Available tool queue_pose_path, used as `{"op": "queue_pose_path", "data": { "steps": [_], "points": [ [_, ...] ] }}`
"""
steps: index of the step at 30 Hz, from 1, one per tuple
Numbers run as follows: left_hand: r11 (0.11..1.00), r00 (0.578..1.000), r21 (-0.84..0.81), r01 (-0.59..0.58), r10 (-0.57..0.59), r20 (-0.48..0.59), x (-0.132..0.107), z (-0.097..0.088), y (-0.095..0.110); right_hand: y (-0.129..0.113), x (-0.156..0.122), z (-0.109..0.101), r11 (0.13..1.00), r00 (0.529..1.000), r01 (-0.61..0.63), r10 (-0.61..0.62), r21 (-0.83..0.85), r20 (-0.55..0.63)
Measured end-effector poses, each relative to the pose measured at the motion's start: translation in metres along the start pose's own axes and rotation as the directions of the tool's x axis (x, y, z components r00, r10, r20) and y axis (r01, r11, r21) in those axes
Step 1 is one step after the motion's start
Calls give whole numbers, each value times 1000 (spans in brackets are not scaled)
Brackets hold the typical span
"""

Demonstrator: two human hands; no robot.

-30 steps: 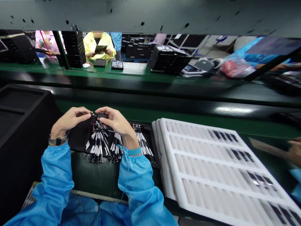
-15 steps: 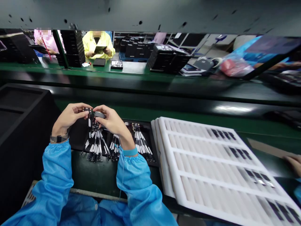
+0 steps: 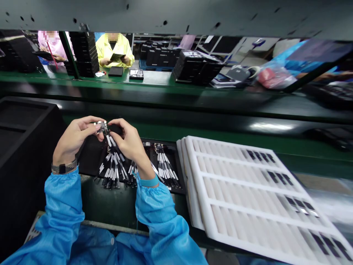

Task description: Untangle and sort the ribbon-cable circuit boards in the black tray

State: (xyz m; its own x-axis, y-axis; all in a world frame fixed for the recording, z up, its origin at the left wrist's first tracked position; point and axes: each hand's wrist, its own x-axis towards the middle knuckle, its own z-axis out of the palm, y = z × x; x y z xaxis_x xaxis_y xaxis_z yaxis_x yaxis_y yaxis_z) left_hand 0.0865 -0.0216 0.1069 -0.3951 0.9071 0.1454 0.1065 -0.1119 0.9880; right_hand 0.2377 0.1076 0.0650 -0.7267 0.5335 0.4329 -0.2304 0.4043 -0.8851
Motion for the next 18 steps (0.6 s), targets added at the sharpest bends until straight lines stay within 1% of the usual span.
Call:
{"op": "queue_pose_path", "data": {
  "steps": [4, 7, 9, 11, 13, 15, 16, 18],
  "points": [
    [1000, 997, -6, -3, 3, 79, -2, 2, 0, -2, 1, 0, 991, 1000, -5, 9, 131, -29],
    [998, 993, 52, -21, 14, 117, -2, 3, 0, -2, 3, -1, 963, 997, -50, 65, 266, -48],
    [992, 995, 115, -49, 37, 96, -2, 3, -1, -1, 3, -3, 928, 991, -104, 127, 359, -42],
    [972, 995, 219, -90, 80, 55, -1, 2, -2, 1, 4, -5, 891, 985, -148, 173, 428, -21],
    [928, 991, 347, -132, 131, 28, 2, -1, -3, 3, 5, -6, 864, 982, -167, 191, 476, -2],
    [892, 985, 420, -166, 166, 38, 6, -3, -6, 4, 6, -7, 847, 981, -174, 195, 502, 12],
    [891, 984, 417, -178, 172, 53, 8, -4, -8, 5, 6, -8, 843, 980, -178, 196, 507, 18],
    [921, 985, 349, -170, 147, 92, 12, -6, -13, 6, 7, -6, 839, 979, -187, 202, 511, 27]
  ]
}}
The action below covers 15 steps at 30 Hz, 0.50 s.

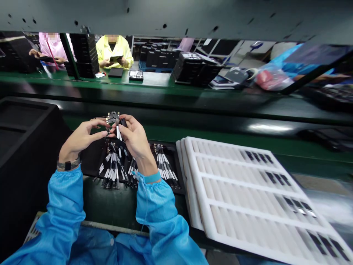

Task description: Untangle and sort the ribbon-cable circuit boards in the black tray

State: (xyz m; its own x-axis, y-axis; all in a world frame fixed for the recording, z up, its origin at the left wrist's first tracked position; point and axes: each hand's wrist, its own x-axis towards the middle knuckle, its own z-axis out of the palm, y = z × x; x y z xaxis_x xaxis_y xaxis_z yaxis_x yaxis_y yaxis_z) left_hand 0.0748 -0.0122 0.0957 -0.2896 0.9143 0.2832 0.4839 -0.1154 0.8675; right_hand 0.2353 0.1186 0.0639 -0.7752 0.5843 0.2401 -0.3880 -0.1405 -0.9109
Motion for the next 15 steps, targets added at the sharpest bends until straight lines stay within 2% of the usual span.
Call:
{"op": "queue_pose_path", "data": {
  "steps": [4, 7, 11, 15],
  "points": [
    [961, 989, -244, 127, -104, 102, 4, 2, -12, 2, 0, 4, 1000, 1000, -6, 7, 7, -10],
    [916, 983, -360, 179, -156, 94, 6, 4, -19, 1, -2, 8, 998, 1000, 23, -24, -53, -17],
    [901, 981, -390, 190, -190, 40, 8, 6, -23, -1, -6, 9, 974, 998, 63, -66, -217, -10],
    [915, 984, -365, 174, -179, 20, 8, 7, -22, -1, -7, 8, 959, 997, 63, -70, -276, -15]
  ]
}}
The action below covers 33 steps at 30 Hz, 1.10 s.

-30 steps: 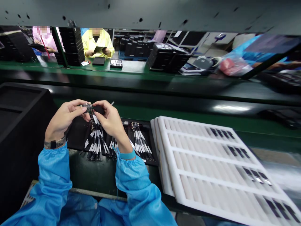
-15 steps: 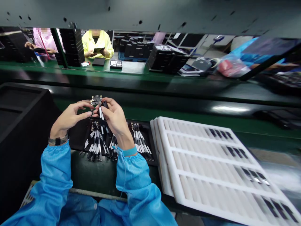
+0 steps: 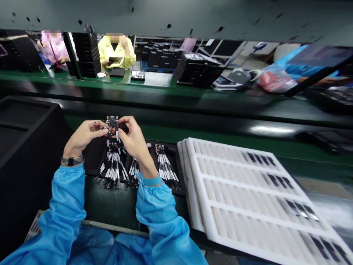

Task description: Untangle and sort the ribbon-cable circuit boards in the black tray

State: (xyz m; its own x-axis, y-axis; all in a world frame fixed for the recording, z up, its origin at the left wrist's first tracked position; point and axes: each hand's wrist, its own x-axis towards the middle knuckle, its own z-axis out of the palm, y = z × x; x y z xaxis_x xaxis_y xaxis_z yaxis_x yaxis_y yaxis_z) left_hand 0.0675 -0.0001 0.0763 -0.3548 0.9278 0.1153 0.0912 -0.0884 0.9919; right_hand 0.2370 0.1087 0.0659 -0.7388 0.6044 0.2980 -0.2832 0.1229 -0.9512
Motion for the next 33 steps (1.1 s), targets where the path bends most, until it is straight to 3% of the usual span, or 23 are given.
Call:
{"op": "queue_pose_path", "data": {
  "steps": [6, 10, 15, 19, 23, 27, 33],
  "points": [
    [987, 999, 160, 5, -14, 52, -5, -2, 6, 6, 2, 0, 1000, 998, 22, -22, 6, -58],
    [941, 991, 330, -75, 33, 131, -10, -5, 13, 13, 5, 1, 998, 991, 54, -50, 23, -124],
    [885, 988, 441, -146, 104, 118, -14, -7, 18, 17, 7, 3, 997, 982, 75, -69, 22, -178],
    [864, 988, 485, -134, 76, 137, -11, -6, 12, 13, 5, 4, 997, 981, 79, -75, 16, -178],
    [913, 994, 393, -108, 88, 69, -3, -1, 1, 11, 4, 5, 996, 982, 78, -69, 42, -176],
    [981, 996, 174, -90, 87, 27, 4, 5, -7, 12, 5, 6, 992, 984, 65, -46, 106, -174],
    [993, 993, -30, -114, 115, 14, 3, -5, -8, 17, 7, 2, 995, 989, 7, 8, 101, -150]
  ]
}}
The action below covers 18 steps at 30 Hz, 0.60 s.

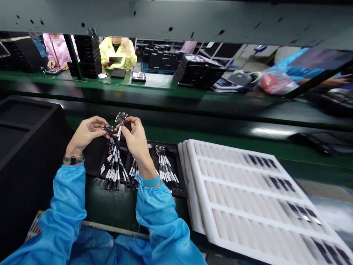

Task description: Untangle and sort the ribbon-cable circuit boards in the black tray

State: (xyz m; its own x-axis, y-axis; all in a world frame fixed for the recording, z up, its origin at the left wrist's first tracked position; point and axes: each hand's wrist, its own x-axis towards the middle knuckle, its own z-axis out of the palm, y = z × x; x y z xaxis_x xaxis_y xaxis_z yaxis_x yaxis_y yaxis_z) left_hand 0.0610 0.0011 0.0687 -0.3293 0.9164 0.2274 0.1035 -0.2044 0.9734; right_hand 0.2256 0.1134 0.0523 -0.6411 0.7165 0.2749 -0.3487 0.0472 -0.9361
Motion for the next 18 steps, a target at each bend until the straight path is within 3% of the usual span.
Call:
{"op": "queue_pose_path", "data": {
  "steps": [7, 13, 18],
  "points": [
    [998, 996, -58, 8, -3, 93, -8, -14, 6, 1, 0, 2, 992, 999, -45, 48, -116, 20],
    [988, 975, -74, 138, -122, 184, -11, -21, 6, 2, 0, 1, 991, 999, -30, 31, -134, 7],
    [977, 969, -127, 169, -141, 205, -12, -22, 3, 3, 1, -1, 985, 1000, 0, 4, -175, 21]
  ]
}}
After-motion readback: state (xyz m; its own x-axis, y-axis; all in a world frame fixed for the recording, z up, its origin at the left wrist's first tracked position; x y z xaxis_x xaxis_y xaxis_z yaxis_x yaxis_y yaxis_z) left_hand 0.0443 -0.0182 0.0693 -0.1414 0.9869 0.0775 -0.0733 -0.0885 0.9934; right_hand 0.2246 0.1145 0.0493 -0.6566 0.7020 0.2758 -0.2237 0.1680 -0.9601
